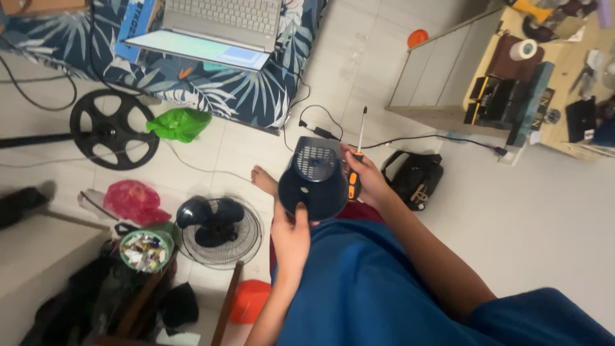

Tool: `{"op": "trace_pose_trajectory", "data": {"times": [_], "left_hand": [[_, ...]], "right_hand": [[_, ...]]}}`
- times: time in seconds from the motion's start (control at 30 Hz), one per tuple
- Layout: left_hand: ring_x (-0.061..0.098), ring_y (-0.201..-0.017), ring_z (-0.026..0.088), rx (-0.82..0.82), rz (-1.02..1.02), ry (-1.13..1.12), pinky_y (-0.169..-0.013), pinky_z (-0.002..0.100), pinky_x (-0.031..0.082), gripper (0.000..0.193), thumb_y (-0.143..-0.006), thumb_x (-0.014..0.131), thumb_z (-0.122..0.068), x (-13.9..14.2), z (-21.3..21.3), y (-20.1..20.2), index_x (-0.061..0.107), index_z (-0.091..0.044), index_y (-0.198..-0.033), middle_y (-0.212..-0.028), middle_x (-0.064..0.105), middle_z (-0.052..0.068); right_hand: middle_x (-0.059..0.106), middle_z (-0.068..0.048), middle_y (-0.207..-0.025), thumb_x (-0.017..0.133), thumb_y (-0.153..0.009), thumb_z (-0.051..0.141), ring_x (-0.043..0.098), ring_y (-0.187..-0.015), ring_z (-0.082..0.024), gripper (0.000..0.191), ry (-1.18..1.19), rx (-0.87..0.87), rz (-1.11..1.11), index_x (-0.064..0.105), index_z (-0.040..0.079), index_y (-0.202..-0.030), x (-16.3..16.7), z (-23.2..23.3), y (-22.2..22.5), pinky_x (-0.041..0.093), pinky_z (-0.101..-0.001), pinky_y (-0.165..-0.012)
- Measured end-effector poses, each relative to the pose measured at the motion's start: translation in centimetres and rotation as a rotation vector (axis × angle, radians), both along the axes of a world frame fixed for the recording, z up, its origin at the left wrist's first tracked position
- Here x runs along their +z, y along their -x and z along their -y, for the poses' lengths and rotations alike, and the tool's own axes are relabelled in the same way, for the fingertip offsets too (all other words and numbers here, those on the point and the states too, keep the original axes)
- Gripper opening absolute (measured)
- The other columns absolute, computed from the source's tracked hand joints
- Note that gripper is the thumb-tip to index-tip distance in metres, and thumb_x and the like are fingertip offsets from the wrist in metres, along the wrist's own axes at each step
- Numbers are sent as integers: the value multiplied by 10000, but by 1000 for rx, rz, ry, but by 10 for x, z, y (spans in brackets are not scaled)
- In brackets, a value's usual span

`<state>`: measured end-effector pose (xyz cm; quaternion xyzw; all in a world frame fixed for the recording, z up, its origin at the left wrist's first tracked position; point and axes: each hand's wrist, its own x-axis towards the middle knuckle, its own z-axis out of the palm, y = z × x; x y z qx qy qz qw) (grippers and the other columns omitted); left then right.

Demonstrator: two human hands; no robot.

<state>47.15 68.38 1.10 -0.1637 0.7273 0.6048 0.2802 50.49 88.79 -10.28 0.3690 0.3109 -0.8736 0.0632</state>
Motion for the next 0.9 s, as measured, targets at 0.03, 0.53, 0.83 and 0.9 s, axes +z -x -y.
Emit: {"op": "trace_pose_trajectory", "data": {"times": [0.03, 0.53, 0.83, 0.9], "left_hand": [[732, -694, 164, -13, 35, 3, -607, 300, 629, 331, -978, 576, -121, 5, 3, 1, 595, 19, -1277, -876, 747, 144], [757, -749, 350, -426, -105, 17, -627, 412, 604, 453, -980, 613, -179, 30, 62, -5, 533, 7, -1386, -838, 743, 229], [688, -1125, 279, -743, -34, -379, -877, 353, 593, 879, -899, 759, -409, -43, 98, 10, 281, -148, -1589, -1430, 523, 213], [625, -1222, 239, -628, 196, -640, -950, 342, 562, 1058, -855, 767, -512, -63, 97, 33, 152, -196, -1656, -1558, 389, 170]], "right_hand": [[581, -85, -1159, 565, -1149, 282, 579, -1030, -203, 428, 6, -73, 55, 569, 56, -1512, 1, 3, 2, 485, -377, -915], [701, -195, -1235, 567, -872, 194, 680, -1142, -346, 458, 501, 41, 82, 629, -15, -1274, 19, 34, -55, 526, -495, -1059], [692, -135, -1209, 538, -985, 213, 652, -1111, -263, 370, 269, -149, 105, 631, 24, -1289, 28, 49, -69, 518, -429, -1007], [695, -118, -1188, 556, -995, 209, 650, -1092, -239, 343, 160, -114, 80, 634, 26, -1275, 32, 50, -77, 521, -408, -985]]}}
